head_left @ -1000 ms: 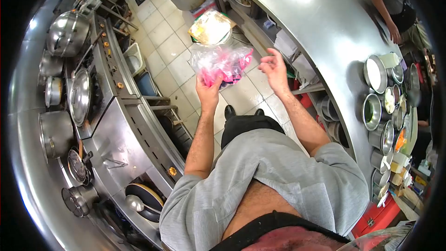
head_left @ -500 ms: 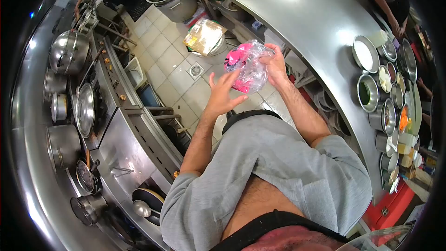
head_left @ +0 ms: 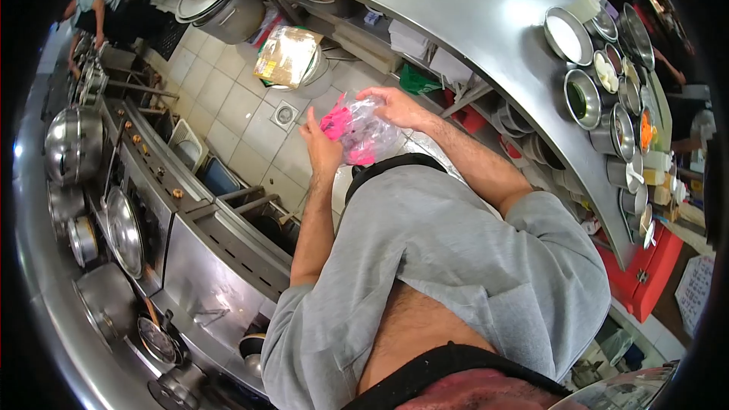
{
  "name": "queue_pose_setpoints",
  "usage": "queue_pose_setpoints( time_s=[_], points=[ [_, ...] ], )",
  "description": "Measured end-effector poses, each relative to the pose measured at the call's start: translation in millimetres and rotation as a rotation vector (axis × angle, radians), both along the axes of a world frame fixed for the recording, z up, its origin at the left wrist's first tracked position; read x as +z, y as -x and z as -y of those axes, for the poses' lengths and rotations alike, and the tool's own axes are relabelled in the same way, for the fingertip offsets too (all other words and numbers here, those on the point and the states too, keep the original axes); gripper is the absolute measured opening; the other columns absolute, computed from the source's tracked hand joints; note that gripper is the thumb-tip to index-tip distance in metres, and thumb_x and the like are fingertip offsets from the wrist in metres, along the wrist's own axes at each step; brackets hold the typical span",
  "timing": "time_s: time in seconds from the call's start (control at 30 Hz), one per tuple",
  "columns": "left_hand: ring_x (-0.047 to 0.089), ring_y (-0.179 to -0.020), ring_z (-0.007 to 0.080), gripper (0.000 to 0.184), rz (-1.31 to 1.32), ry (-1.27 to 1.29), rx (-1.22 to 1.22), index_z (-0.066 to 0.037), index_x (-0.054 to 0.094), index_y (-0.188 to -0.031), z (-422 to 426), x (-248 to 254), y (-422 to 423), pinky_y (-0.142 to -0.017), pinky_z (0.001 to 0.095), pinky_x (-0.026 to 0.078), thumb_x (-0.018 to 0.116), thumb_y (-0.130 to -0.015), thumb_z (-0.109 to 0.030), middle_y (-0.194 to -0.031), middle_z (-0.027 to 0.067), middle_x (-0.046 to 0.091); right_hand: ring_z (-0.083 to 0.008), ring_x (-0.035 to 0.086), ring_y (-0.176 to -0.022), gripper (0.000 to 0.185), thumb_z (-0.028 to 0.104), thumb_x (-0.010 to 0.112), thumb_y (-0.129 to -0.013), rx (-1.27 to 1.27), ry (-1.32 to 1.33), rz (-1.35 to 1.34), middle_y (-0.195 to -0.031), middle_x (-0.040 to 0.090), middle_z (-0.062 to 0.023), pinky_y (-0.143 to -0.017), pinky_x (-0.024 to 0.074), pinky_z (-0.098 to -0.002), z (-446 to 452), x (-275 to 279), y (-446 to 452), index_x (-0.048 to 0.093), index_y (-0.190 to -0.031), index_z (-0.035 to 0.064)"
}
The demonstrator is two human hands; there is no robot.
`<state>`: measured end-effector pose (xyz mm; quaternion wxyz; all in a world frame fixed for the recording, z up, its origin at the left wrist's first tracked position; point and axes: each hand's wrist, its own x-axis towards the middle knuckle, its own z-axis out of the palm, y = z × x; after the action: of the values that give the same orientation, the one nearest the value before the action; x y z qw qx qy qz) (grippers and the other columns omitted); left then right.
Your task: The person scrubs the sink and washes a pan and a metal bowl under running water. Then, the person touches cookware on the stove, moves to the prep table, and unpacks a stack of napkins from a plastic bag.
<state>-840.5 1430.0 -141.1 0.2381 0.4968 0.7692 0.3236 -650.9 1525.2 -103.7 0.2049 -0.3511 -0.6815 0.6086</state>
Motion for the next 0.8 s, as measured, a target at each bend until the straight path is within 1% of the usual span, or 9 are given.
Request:
queue_pose_setpoints(
  time_s=[0.17,0.23,0.3,0.37,0.4,0.53,0.6,0.63,0.8],
  points=[
    [0.051,-0.100,0.0331,0.059,0.071,-0.054,0.023,0.000,0.036,-0.117,9.5,-26.1,55.1,-0.088,0.0377,0.041,0.062,-0.065,0.007,-0.106,0.0227,0.048,-0.0261,0.047,-0.116,0.059,0.030,0.064,-0.082,0.279,-0.193,0.209,-0.125,0.050,-0.0124,-0.094,0.0399,-0.0360,3.7,31.0,-41.0,0.041,-0.134,0.0112],
    [0.054,-0.096,0.0335,0.050,0.169,-0.069,0.065,0.001,0.041,-0.110,12.7,-49.8,86.0,-0.086,0.0372,0.041,0.061,-0.065,0.006,-0.102,0.0222,0.051,-0.0261,0.048,-0.115,0.056,0.030,0.058,-0.087,0.094,0.704,-0.458,-0.125,0.050,-0.0159,-0.094,0.0407,-0.0383,12.1,1.9,-89.5,0.037,-0.136,0.0133],
    [0.057,-0.085,0.0311,0.037,0.178,0.026,0.178,0.002,0.047,-0.101,21.0,-71.6,117.2,-0.079,0.0370,0.044,0.062,-0.067,0.001,-0.091,0.0203,0.057,-0.0294,0.043,-0.122,0.051,0.023,0.047,-0.092,-0.562,0.734,0.025,-0.130,0.046,-0.0202,-0.089,0.0448,-0.0491,43.6,-134.9,-150.5,0.030,-0.139,0.0154],
    [0.058,-0.084,0.0307,0.033,0.186,0.059,0.173,0.002,0.049,-0.098,24.3,-85.1,142.0,-0.078,0.0372,0.044,0.062,-0.068,-0.001,-0.089,0.0193,0.058,-0.0227,0.027,-0.134,0.047,0.032,0.051,-0.087,0.218,0.209,1.712,-0.138,0.038,-0.0185,-0.092,0.0289,-0.0668,108.3,-101.1,-138.4,0.046,-0.132,0.0189],
    [0.059,-0.082,0.0303,0.028,0.181,0.098,0.171,0.002,0.051,-0.095,31.3,-89.8,154.5,-0.076,0.0374,0.045,0.063,-0.070,-0.004,-0.087,0.0182,0.060,-0.0236,0.038,-0.128,0.049,0.035,0.062,-0.079,0.637,0.191,1.334,-0.130,0.047,-0.0204,-0.092,0.0347,-0.0601,130.3,-184.8,-197.2,0.056,-0.123,0.0135],
    [0.059,-0.080,0.0304,0.022,0.144,0.156,0.183,0.003,0.055,-0.088,42.7,-109.6,183.7,-0.074,0.0373,0.045,0.063,-0.071,-0.008,-0.084,0.0185,0.061,-0.0259,0.063,-0.088,0.056,0.030,0.075,-0.067,-0.439,0.673,0.842,-0.101,0.064,-0.0169,-0.079,0.0489,-0.0357,132.0,-187.0,-142.7,0.060,-0.112,-0.0001],
    [0.059,-0.079,0.0307,0.021,0.149,0.220,0.187,0.003,0.056,-0.087,42.4,-112.3,184.6,-0.073,0.0375,0.045,0.064,-0.071,-0.008,-0.083,0.0189,0.061,-0.0196,0.062,-0.066,0.054,0.022,0.075,-0.067,-0.498,0.026,0.889,-0.091,0.065,-0.0154,-0.064,0.0505,-0.0333,99.6,-235.3,-136.9,0.058,-0.112,-0.0019],
    [0.059,-0.077,0.0309,0.021,0.148,0.277,0.192,0.003,0.057,-0.086,41.9,-114.8,186.4,-0.072,0.0378,0.045,0.064,-0.071,-0.009,-0.082,0.0192,0.061,-0.0174,0.060,-0.060,0.052,0.019,0.073,-0.068,-0.695,0.377,0.719,-0.088,0.065,-0.0148,-0.058,0.0487,-0.0324,66.4,-194.0,-110.7,0.057,-0.113,-0.0026],
    [0.059,-0.075,0.0292,0.025,0.166,0.336,0.206,0.003,0.057,-0.086,47.9,-147.2,204.5,-0.071,0.0379,0.045,0.065,-0.069,-0.013,-0.079,0.0182,0.061,-0.0239,0.061,-0.087,0.049,0.022,0.070,-0.071,-1.107,0.289,0.445,-0.098,0.064,-0.0158,-0.076,0.0467,-0.0339,-77.8,-145.3,-60.3,0.057,-0.112,-0.0013]
  ],
)
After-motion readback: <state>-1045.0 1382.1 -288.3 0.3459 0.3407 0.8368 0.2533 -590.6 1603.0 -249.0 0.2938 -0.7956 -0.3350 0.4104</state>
